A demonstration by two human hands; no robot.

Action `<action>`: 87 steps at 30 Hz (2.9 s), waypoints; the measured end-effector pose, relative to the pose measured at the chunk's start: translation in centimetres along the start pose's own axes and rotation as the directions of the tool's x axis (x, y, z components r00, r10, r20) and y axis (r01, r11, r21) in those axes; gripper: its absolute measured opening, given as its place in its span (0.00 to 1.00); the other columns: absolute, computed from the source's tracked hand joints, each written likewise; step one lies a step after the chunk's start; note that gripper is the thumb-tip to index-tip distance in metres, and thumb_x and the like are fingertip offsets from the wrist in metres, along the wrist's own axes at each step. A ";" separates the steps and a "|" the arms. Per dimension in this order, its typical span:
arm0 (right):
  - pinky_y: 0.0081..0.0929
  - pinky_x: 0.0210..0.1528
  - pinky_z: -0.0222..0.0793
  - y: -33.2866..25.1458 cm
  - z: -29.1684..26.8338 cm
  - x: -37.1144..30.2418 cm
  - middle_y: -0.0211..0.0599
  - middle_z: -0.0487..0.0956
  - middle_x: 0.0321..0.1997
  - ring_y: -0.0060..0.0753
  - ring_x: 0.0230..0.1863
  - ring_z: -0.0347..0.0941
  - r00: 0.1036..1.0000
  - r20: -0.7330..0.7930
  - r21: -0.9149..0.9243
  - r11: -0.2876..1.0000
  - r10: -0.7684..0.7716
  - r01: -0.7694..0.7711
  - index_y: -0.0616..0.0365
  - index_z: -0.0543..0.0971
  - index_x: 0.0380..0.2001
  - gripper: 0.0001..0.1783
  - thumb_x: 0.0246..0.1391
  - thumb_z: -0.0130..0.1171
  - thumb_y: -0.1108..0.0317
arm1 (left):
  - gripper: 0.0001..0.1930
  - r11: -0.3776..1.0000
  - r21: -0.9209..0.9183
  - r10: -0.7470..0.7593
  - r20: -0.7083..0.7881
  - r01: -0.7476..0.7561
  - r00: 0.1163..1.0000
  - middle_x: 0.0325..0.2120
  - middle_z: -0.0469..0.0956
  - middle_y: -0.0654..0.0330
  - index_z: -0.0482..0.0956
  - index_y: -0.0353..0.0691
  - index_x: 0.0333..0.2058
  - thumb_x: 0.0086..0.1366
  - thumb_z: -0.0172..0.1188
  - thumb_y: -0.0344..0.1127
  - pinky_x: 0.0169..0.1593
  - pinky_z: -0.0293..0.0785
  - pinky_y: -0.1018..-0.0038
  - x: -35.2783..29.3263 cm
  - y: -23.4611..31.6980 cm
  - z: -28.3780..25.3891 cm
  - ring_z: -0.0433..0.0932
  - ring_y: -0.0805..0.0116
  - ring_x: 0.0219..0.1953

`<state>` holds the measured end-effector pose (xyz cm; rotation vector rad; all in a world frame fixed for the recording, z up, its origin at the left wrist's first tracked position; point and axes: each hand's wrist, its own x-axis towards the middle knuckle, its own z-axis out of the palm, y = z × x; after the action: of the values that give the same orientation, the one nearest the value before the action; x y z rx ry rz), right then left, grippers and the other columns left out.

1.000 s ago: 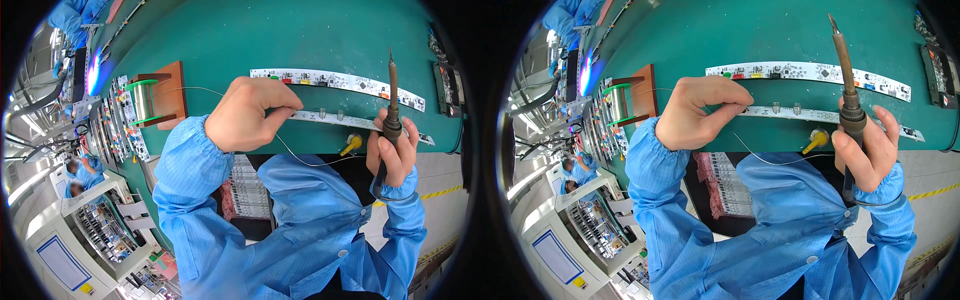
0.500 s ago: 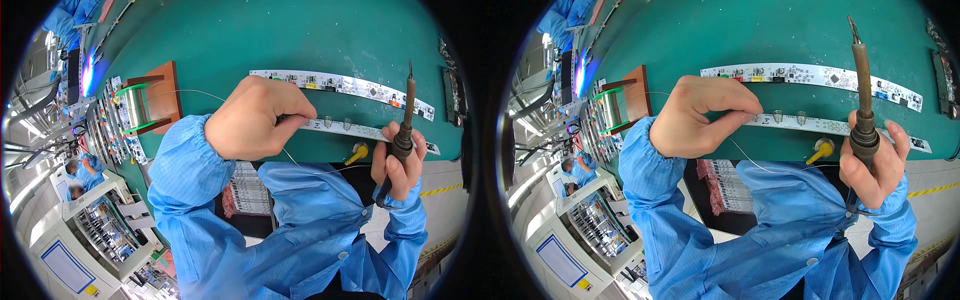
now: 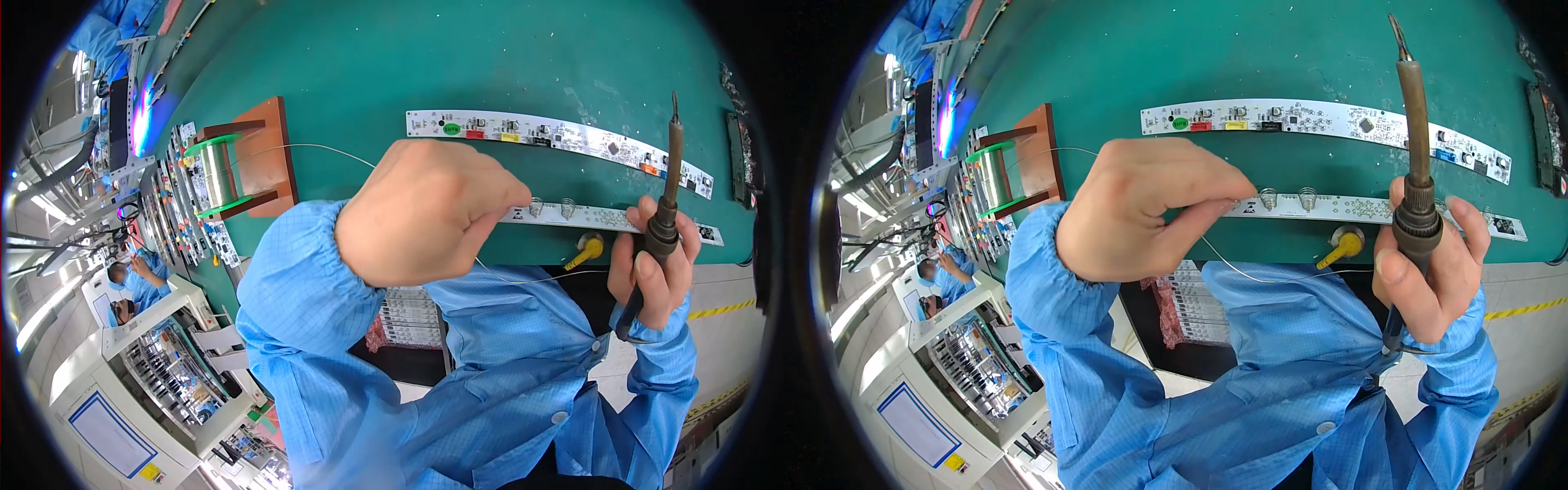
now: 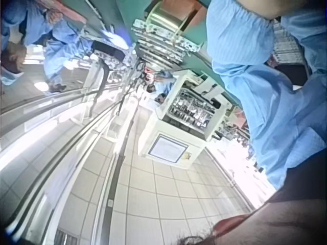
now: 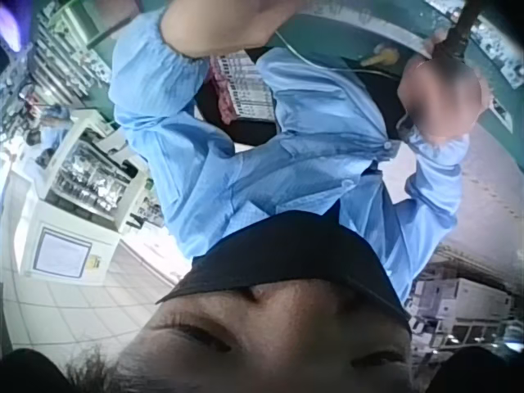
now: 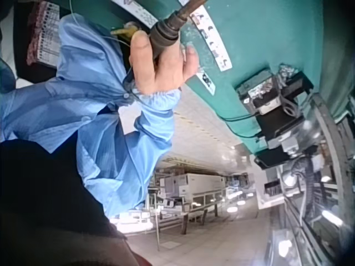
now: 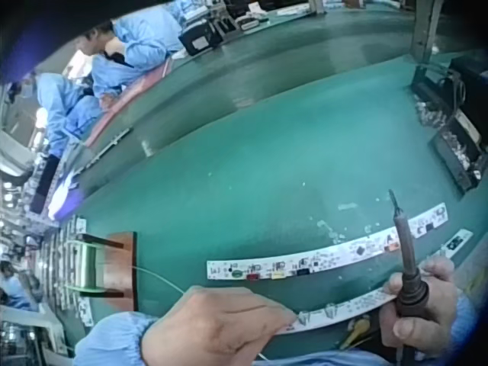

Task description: Soldering components onto a PCB strip at an assembly station.

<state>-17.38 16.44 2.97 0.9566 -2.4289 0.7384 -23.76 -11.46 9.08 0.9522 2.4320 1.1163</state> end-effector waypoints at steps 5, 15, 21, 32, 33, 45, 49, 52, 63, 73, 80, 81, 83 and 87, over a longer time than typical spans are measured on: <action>0.40 0.48 0.68 -0.2 0.1 0.5 0.55 0.77 0.45 0.50 0.44 0.75 1.000 -0.014 -0.014 1.000 0.023 -0.023 0.48 0.62 0.54 0.34 0.45 0.59 0.86 | 0.14 0.998 0.054 -0.012 -0.072 0.016 0.997 0.28 0.79 0.52 0.79 0.32 0.34 0.46 0.60 0.16 0.32 0.76 0.71 -1.3 0.7 0.8 0.79 0.56 0.29; 0.39 0.45 0.70 0.2 -0.6 0.9 0.58 0.78 0.41 0.50 0.41 0.75 0.999 0.032 0.002 1.000 0.010 -0.010 0.54 0.65 0.50 0.29 0.44 0.59 0.86 | 0.18 0.930 0.354 0.205 -0.286 -0.095 0.936 0.29 0.80 0.52 0.76 0.31 0.38 0.44 0.62 0.18 0.31 0.77 0.69 -2.1 0.2 3.6 0.80 0.56 0.30; 0.40 0.42 0.70 0.1 0.5 2.0 0.60 0.78 0.40 0.51 0.38 0.75 0.986 -0.144 0.022 0.996 -0.088 0.092 0.62 0.69 0.44 0.21 0.45 0.57 0.86 | 0.20 0.924 0.384 0.124 -0.304 0.002 0.945 0.31 0.79 0.53 0.76 0.33 0.37 0.39 0.57 0.20 0.34 0.77 0.67 -3.0 1.7 3.8 0.80 0.58 0.32; 0.40 0.43 0.67 -0.2 0.6 0.7 0.54 0.76 0.44 0.53 0.40 0.71 0.966 -0.256 0.018 0.999 -0.041 0.047 0.68 0.74 0.42 0.18 0.44 0.56 0.86 | 0.09 0.920 0.389 0.207 -0.368 -0.052 0.907 0.33 0.79 0.59 0.77 0.37 0.31 0.48 0.60 0.25 0.34 0.76 0.70 -3.2 1.9 4.8 0.78 0.62 0.33; 0.39 0.42 0.67 -0.3 0.5 1.1 0.54 0.76 0.43 0.53 0.39 0.71 0.966 -0.256 0.035 0.998 -0.043 0.053 0.68 0.74 0.42 0.18 0.43 0.56 0.86 | 0.09 0.922 0.384 0.213 -0.384 -0.054 0.899 0.34 0.79 0.58 0.78 0.37 0.30 0.47 0.60 0.24 0.34 0.76 0.70 -3.2 1.8 4.7 0.78 0.61 0.34; 0.42 0.39 0.67 -0.3 0.5 1.5 0.57 0.76 0.40 0.56 0.36 0.71 0.959 -0.272 -0.010 0.996 -0.085 0.085 0.70 0.75 0.41 0.17 0.44 0.55 0.87 | 0.09 0.950 0.310 0.146 -0.374 -0.025 0.916 0.34 0.75 0.56 0.79 0.35 0.29 0.46 0.60 0.22 0.34 0.76 0.69 -3.2 1.4 4.8 0.78 0.59 0.32; 0.43 0.43 0.66 0.2 0.9 0.5 0.55 0.76 0.42 0.57 0.40 0.71 0.968 -0.243 0.013 0.998 -0.061 0.066 0.69 0.75 0.44 0.18 0.46 0.55 0.85 | 0.11 0.940 0.340 0.174 -0.394 -0.033 0.903 0.28 0.74 0.59 0.79 0.38 0.31 0.45 0.58 0.21 0.29 0.74 0.67 -3.1 1.8 5.1 0.76 0.60 0.29; 0.43 0.42 0.67 0.3 1.2 0.7 0.56 0.76 0.42 0.56 0.39 0.71 0.966 -0.247 0.007 0.997 -0.072 0.076 0.70 0.75 0.43 0.17 0.46 0.55 0.85 | 0.13 0.927 0.376 0.179 -0.397 -0.019 0.900 0.26 0.73 0.60 0.79 0.40 0.32 0.44 0.56 0.21 0.26 0.72 0.67 -3.2 2.0 5.0 0.76 0.61 0.27; 0.43 0.41 0.67 -0.2 0.2 1.4 0.58 0.76 0.43 0.57 0.39 0.71 0.968 -0.242 -0.008 0.997 -0.074 0.074 0.70 0.74 0.42 0.16 0.46 0.55 0.86 | 0.15 0.929 0.365 0.202 -0.348 -0.066 0.915 0.25 0.72 0.62 0.78 0.42 0.33 0.44 0.56 0.21 0.25 0.70 0.66 -2.8 2.1 4.5 0.75 0.61 0.27; 0.41 0.37 0.65 -1.0 -1.5 2.2 0.55 0.76 0.39 0.52 0.32 0.71 0.968 -0.245 0.042 0.997 -0.050 0.062 0.67 0.73 0.40 0.19 0.40 0.54 0.86 | 0.11 0.946 0.300 0.244 -0.409 -0.123 0.879 0.27 0.76 0.61 0.78 0.39 0.30 0.45 0.60 0.22 0.30 0.74 0.69 -3.5 2.3 4.9 0.77 0.62 0.29; 0.38 0.39 0.66 -0.1 -1.7 2.1 0.54 0.74 0.42 0.51 0.34 0.69 0.986 -0.164 0.153 0.988 0.043 -0.018 0.67 0.71 0.45 0.22 0.41 0.50 0.86 | 0.09 0.974 0.167 0.208 -0.390 -0.153 0.897 0.28 0.78 0.60 0.79 0.37 0.31 0.49 0.61 0.22 0.35 0.74 0.68 -2.5 1.1 5.4 0.76 0.60 0.33; 0.38 0.40 0.66 0.0 -1.6 2.0 0.54 0.74 0.42 0.51 0.35 0.69 0.986 -0.149 0.137 0.989 0.081 -0.060 0.66 0.71 0.45 0.23 0.41 0.51 0.86 | 0.09 0.972 0.170 0.217 -0.401 -0.160 0.890 0.28 0.78 0.60 0.79 0.37 0.31 0.49 0.61 0.22 0.36 0.74 0.68 -2.4 1.0 5.4 0.76 0.60 0.34; 0.37 0.41 0.66 0.0 -1.5 2.2 0.54 0.74 0.42 0.51 0.36 0.69 0.984 -0.135 0.115 0.988 0.115 -0.100 0.66 0.71 0.46 0.23 0.41 0.52 0.86 | 0.09 0.966 0.183 0.246 -0.421 -0.184 0.873 0.28 0.78 0.60 0.79 0.37 0.31 0.48 0.61 0.22 0.36 0.73 0.68 -2.4 0.6 5.5 0.75 0.60 0.34; 0.38 0.43 0.66 -0.3 -1.7 2.9 0.53 0.74 0.43 0.51 0.39 0.70 0.983 -0.164 0.024 0.997 0.077 -0.074 0.65 0.71 0.47 0.24 0.42 0.54 0.85 | 0.11 0.943 0.252 0.314 -0.460 -0.217 0.831 0.29 0.77 0.59 0.79 0.36 0.32 0.46 0.61 0.21 0.38 0.73 0.68 -2.4 0.4 5.9 0.75 0.60 0.35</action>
<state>-18.83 15.84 5.94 0.7806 -2.3277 0.8322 -18.78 -9.61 5.51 1.2216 2.9267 1.3847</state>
